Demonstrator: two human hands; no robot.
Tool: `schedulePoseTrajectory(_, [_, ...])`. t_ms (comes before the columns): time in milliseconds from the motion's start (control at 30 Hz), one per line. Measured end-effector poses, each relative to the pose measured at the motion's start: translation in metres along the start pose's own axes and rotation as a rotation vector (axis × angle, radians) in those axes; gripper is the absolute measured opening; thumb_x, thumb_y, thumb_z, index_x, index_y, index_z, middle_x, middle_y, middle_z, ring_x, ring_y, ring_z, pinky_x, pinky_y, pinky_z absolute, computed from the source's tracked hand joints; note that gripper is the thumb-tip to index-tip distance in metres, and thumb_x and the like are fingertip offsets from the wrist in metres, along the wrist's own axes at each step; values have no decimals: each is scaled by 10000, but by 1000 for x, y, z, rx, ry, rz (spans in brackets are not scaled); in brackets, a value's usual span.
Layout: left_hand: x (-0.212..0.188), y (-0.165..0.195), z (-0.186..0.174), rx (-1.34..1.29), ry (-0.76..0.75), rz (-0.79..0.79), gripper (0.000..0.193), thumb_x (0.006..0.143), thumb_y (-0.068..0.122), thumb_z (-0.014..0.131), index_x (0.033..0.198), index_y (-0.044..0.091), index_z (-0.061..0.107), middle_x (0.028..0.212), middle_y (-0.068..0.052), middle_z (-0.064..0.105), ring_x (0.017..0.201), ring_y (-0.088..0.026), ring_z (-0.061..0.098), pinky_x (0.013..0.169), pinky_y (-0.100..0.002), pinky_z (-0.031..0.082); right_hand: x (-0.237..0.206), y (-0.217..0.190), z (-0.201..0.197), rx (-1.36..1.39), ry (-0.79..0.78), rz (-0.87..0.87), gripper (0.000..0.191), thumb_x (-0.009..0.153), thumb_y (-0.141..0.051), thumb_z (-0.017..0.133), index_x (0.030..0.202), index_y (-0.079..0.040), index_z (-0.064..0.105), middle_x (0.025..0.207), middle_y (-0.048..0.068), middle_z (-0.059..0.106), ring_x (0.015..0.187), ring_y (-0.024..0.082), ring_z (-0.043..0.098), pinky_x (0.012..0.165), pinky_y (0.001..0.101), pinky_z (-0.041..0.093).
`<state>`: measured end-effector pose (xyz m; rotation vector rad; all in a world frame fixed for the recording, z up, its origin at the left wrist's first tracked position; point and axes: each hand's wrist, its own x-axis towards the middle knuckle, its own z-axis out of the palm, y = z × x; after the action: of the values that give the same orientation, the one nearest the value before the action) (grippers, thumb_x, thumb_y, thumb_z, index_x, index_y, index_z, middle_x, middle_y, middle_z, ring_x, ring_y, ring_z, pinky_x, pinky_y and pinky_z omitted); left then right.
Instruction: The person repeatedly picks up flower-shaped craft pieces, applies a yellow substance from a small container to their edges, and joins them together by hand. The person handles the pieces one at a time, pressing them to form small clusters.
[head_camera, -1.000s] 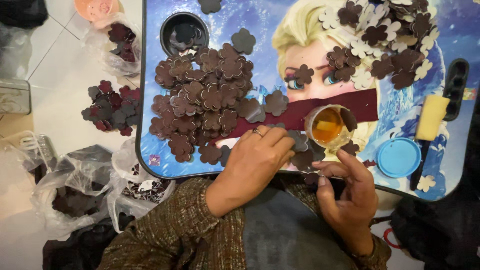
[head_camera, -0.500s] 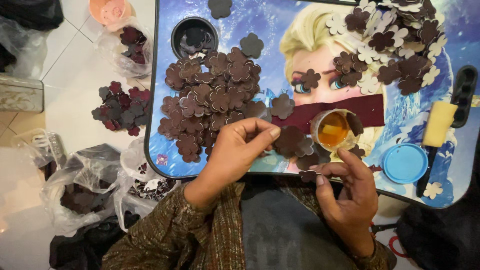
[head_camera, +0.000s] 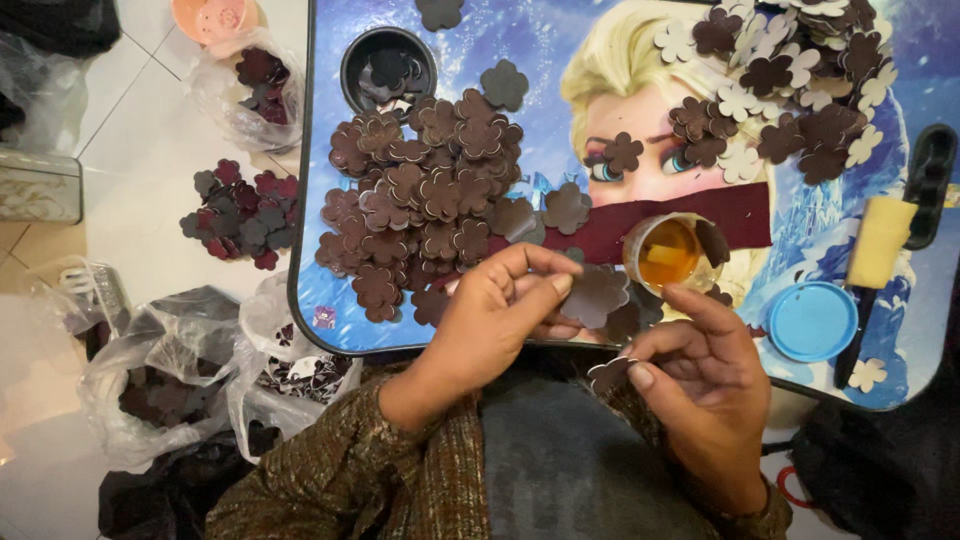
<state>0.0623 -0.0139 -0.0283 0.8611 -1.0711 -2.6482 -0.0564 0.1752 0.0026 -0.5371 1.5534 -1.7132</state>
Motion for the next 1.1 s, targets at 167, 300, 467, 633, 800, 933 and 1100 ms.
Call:
schedulePoseTrajectory(167, [-7,-1,5,-41,-105,75,278,1065,96,561,1324,9,610,950,31,633,909,-55,650,906,-310,640,3,-3,2,-10,-21,37,717,869,143,633,1535,3,406,1020,144,682,967,152,670,887,278,553])
schedulePoseTrajectory(300, [-8,-1,5,108,-77,67,284,1086,89,552,1340,20,659,938,66,593,864,-22,585,885,-285,623,3,-9,4,-132,72,46,686,870,138,632,1515,11,435,998,126,682,925,138,667,857,262,554])
schedulePoseTrajectory(467, [-9,-2,9,123,-76,-2,277,1068,97,542,1303,29,673,1030,39,683,907,-32,643,874,-279,615,10,-13,10,-90,171,23,637,916,127,644,1514,19,453,994,111,694,889,111,641,809,222,517])
schedulePoseTrajectory(633, [-12,-5,11,92,-107,-49,284,1077,109,527,1317,39,663,1099,10,705,965,-57,679,895,-277,602,13,-16,20,-120,194,24,624,917,122,652,1500,20,455,970,112,712,898,94,653,818,201,508])
schedulePoseTrajectory(800, [-13,-9,10,64,-132,-19,282,1093,107,528,1332,36,659,1155,-6,687,1015,-65,653,924,-299,609,15,-17,25,-170,201,14,631,914,118,662,1501,22,450,956,111,717,876,88,661,801,192,510])
schedulePoseTrajectory(933, [-12,-10,8,49,-129,-39,297,1095,121,514,1347,41,650,1168,-10,686,1026,-69,654,925,-303,609,15,-17,26,-169,207,26,638,916,115,661,1510,21,448,951,110,715,875,82,662,800,189,510])
schedulePoseTrajectory(1100, [-12,-10,6,-5,-115,-70,338,1097,161,505,1404,68,611,1169,-1,682,1000,-69,648,914,-298,599,16,-15,27,-178,217,28,640,916,111,658,1510,21,437,958,111,719,849,73,659,770,185,509])
